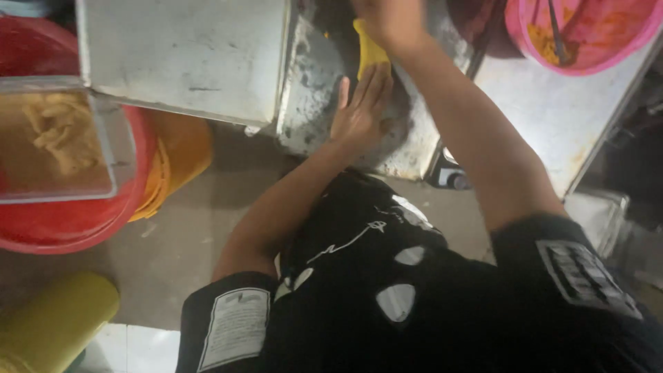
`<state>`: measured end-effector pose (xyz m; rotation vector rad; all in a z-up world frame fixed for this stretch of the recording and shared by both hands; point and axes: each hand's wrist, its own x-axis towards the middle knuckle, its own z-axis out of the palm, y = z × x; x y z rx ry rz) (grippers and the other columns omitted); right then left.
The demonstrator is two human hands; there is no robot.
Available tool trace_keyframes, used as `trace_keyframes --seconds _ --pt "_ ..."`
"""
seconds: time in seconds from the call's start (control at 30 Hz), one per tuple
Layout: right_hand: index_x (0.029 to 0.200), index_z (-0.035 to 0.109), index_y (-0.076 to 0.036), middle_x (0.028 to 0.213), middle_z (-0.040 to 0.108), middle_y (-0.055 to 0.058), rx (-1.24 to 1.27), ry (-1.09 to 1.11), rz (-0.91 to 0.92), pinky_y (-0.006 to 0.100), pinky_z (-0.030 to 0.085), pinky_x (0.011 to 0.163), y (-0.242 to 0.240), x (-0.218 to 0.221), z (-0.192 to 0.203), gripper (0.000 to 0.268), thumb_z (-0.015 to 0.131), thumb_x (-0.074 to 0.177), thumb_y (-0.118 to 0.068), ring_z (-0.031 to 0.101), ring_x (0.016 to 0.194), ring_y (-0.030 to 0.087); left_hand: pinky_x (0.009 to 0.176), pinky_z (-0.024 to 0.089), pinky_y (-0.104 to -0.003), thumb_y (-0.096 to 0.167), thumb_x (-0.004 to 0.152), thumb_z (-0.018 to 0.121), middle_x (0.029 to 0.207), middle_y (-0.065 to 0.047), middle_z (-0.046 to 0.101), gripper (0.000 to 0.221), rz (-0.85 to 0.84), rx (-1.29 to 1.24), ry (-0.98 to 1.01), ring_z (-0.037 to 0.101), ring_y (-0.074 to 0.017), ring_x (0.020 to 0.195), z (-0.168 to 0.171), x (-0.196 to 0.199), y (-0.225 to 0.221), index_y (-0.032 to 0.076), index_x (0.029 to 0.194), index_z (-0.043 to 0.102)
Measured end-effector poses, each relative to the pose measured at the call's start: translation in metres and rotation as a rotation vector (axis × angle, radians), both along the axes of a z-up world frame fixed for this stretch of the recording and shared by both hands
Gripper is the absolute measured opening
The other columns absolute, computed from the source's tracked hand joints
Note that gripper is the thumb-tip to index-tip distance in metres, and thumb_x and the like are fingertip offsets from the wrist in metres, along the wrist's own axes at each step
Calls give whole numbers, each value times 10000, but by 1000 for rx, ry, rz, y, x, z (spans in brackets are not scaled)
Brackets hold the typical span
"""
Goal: Preparing filled pastries by adding filling to yellow dough, rolling it into cylinders, and coating them with breadcrumbs.
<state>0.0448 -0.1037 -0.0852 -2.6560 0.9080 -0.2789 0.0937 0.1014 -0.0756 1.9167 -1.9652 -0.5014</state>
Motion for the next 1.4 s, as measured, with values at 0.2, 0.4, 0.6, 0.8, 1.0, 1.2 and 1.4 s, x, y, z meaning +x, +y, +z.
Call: trace_keyframes --seconds 0.2,0.4,0.6,0.8,1.0,1.2,1.4 --pt "1323 643 109 1403 616 232 -357 -140 218 478 496 1118 114 -107 45 449 682 885 22 598 1328 409 1106 394 -546 277 939 731 1490 -104 466 581 124 -345 -46 422 -333 1361 1 25 32 34 1444 579" --pt "1289 684 70 1381 639 211 -240 -201 282 496 479 1146 145 -103 52 493 706 804 -12 600 1322 373 953 428 -529 198 917 658 1382 -79 558 501 46 -330 -188 497 -301 1244 -33 21 22 20 1382 597" --pt "1190 725 31 1303 696 166 -122 -362 328 450 536 1111 139 -111 42 330 705 862 -1 660 1275 337 918 435 -533 157 942 650 1297 -37 603 387 -54 -240 20 547 -253 1214 -12 34 27 29 1308 649" --pt "1155 732 3 1229 730 165 56 -524 36 459 584 925 109 -108 27 178 705 991 -60 713 1072 348 969 552 -401 81 1010 669 1225 -101 620 254 161 -393 584 649 -289 1133 -25 65 2 60 1263 668" --pt "1351 663 13 1334 641 194 -104 -518 174 453 529 1005 50 -55 24 397 681 957 -30 601 1214 401 910 504 -454 122 897 775 1148 -180 594 423 249 -541 322 598 -382 1059 -47 82 -51 -16 1270 629" --pt "1257 755 -86 1194 658 72 -125 -367 184 468 495 905 46 -60 6 306 769 952 -72 619 1133 295 883 498 -457 86 906 727 1066 -92 614 277 221 -553 219 608 -330 1025 -25 73 -40 82 1182 723" --pt "1220 770 -115 1294 665 158 -363 -149 227 440 494 884 86 -92 33 420 723 810 -42 596 1128 342 836 468 -480 115 840 695 1076 -72 619 260 -15 -470 -60 605 -313 1035 -4 61 -9 111 1099 725"
